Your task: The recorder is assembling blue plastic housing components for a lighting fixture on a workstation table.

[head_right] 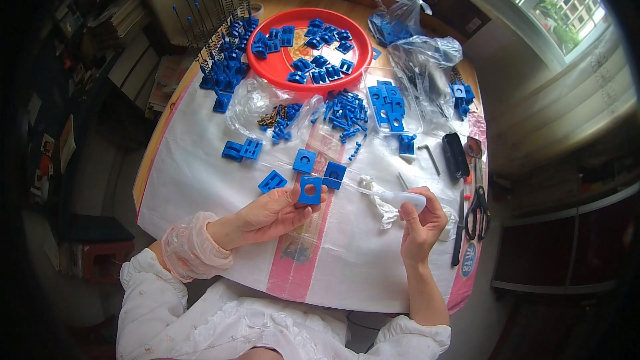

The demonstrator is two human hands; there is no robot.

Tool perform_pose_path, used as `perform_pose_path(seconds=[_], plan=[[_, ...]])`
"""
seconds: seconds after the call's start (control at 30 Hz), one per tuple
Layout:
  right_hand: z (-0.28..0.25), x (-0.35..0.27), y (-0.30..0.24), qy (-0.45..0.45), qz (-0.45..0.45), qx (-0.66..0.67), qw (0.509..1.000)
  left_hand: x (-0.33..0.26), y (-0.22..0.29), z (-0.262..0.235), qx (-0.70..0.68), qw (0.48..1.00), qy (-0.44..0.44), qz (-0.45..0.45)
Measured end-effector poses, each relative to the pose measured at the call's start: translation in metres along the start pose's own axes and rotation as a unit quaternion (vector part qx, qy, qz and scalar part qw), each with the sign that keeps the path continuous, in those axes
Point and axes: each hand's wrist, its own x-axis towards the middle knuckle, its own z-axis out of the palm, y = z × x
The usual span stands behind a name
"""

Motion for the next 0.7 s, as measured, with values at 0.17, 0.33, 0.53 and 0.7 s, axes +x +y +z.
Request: perform_pose_path(seconds=[0.17, 0.33, 0.53, 0.7], plan=[[-0.0021, -0.0013, 0.0016, 0.001, -0.005, 0.000, 1.000, 0.0000, -0.0004, 0.0006, 0.000, 1.000, 0.000, 0.000], [-0.0042, -0.0014, 0.0032, 0.001, -0.011, -0.011, 1.000, -0.0002, -0.0005, 0.0014, -0.004, 1.000, 0.004, -0.002], [-0.0041, -0.0019, 0.0032, 0.000, -0.012, -0.012, 1.000, 0.0004, -0.0003, 0.0007, 0.000, 1.000, 0.001, -0.002], [-0.0040, -0.0020, 0.0033, 0.001, -0.013, -0.015, 1.000, 0.0001, -0.0004, 0.0004, -0.008, 1.000, 0.002, -0.007]])
